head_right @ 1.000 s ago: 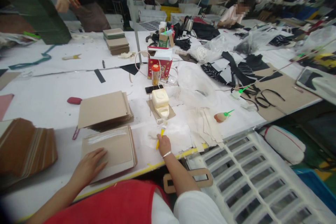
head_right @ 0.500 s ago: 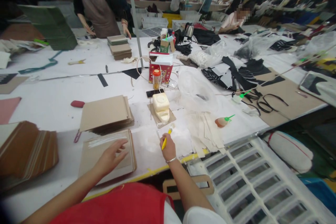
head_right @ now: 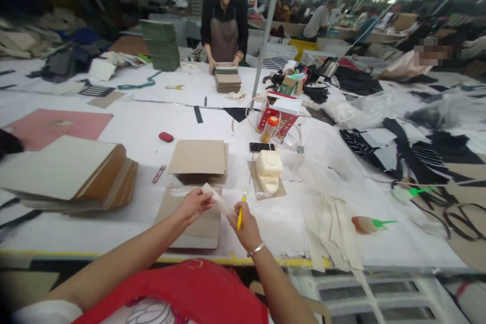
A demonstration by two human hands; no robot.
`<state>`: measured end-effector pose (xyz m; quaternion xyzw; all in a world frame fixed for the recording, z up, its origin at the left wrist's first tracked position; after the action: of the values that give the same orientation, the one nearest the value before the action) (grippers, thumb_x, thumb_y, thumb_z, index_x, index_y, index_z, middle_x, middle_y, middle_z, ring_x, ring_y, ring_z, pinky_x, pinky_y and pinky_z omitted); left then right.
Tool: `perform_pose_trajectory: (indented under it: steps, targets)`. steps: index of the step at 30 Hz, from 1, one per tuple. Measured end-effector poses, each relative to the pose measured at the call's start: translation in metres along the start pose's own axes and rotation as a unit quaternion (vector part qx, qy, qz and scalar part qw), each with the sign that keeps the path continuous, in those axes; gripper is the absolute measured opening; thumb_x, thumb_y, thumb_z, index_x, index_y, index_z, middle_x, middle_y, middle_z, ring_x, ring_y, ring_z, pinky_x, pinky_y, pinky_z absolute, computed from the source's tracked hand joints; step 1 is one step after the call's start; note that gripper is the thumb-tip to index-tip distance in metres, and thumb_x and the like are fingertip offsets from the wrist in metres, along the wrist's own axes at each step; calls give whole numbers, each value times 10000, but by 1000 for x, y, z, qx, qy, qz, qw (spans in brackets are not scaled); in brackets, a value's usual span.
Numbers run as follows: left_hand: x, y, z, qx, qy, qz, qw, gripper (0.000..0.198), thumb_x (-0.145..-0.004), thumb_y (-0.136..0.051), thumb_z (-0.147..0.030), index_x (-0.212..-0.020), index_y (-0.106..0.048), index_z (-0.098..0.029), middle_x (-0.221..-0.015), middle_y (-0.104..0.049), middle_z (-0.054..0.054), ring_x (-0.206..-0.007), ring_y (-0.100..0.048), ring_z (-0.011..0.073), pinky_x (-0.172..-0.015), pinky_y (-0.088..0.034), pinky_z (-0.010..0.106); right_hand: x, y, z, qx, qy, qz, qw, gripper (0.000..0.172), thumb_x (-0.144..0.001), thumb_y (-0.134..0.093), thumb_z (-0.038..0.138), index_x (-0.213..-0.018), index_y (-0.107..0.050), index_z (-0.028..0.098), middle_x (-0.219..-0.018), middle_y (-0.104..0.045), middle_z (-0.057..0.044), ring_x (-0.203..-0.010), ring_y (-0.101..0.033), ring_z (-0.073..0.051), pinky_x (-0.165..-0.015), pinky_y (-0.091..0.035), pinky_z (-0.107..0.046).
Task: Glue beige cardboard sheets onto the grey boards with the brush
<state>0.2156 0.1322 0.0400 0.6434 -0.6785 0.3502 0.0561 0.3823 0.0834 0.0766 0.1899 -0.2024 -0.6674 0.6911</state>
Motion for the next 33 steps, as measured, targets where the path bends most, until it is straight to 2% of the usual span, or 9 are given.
perform_pose_trajectory:
  steps: [3,6,10,13,17,20,26,33]
  targets:
    - [9,47,-13,65,-12,-36,997,251,-617,-670,-154,-778,-477,-154,-705,-599,-7,-661,-623,108,-597,-515,213,-6,-12,2,42,-3,-8,999,229,-780,-470,364,-934,-389,214,-695,-540,22,-573,-540,-131,-535,-397,-234]
    - [23,90,-15,60,-4,-63,996,263,-607,-663,-155,-753,-444,-168,-664,-565,-37,-705,-631,132,-623,-520,246,-18,-22,11,70,7,-41,997,207,-805,-425,369,-936,-403,209,-680,-539,22,-565,-544,-133,-537,-392,-232]
    - [34,141,-13,-94,-6,-122,988,213,-649,-622,-310,-753,-511,-161,-626,-536,-43,-535,-557,81,-466,-445,183,-37,-48,20,137,29,-71,988,219,-815,-396,375,-940,-427,198,-721,-560,-1,-554,-542,-145,-524,-372,-242]
    - [27,169,-27,-254,-50,-171,951,249,-678,-558,-397,-718,-568,-151,-499,-469,-58,-414,-430,70,-389,-330,180,-51,-69,19,162,42,-85,982,260,-813,-396,397,-959,-435,185,-786,-582,-30,-592,-560,-161,-542,-381,-255]
    - [5,184,-60,-414,-132,-216,875,320,-659,-550,-451,-570,-572,-144,-470,-476,-43,-468,-421,90,-466,-291,207,-67,-84,10,187,40,-110,975,319,-813,-393,416,-1000,-439,163,-855,-600,-67,-664,-580,-180,-578,-403,-272]
    - [-11,188,-70,-469,-145,-232,840,341,-653,-547,-473,-549,-569,-149,-491,-505,-30,-498,-433,100,-496,-272,217,-74,-91,4,207,37,-113,971,331,-818,-379,416,-1008,-449,153,-873,-607,-80,-685,-582,-181,-595,-408,-275]
    - [-27,195,-64,-497,-110,-237,827,321,-628,-565,-464,-524,-537,-161,-484,-492,-33,-494,-430,104,-497,-259,220,-78,-96,-4,250,23,-123,960,345,-818,-381,404,-1023,-473,142,-810,-606,-67,-652,-561,-171,-587,-390,-263]
    - [-30,199,-63,-486,-92,-230,838,305,-633,-551,-447,-521,-518,-165,-461,-462,-44,-478,-417,100,-483,-265,215,-78,-100,-4,276,32,-129,952,328,-822,-391,380,-1021,-494,141,-768,-596,-59,-659,-542,-164,-606,-373,-254]
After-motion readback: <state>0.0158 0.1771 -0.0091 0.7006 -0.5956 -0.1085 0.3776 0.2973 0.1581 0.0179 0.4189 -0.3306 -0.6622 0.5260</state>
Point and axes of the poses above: each hand's wrist, its own x-axis away from the middle knuckle, its own y-axis out of the back of the hand, z = x × y, the point moved 9 cm from there along -x, towards the middle knuckle
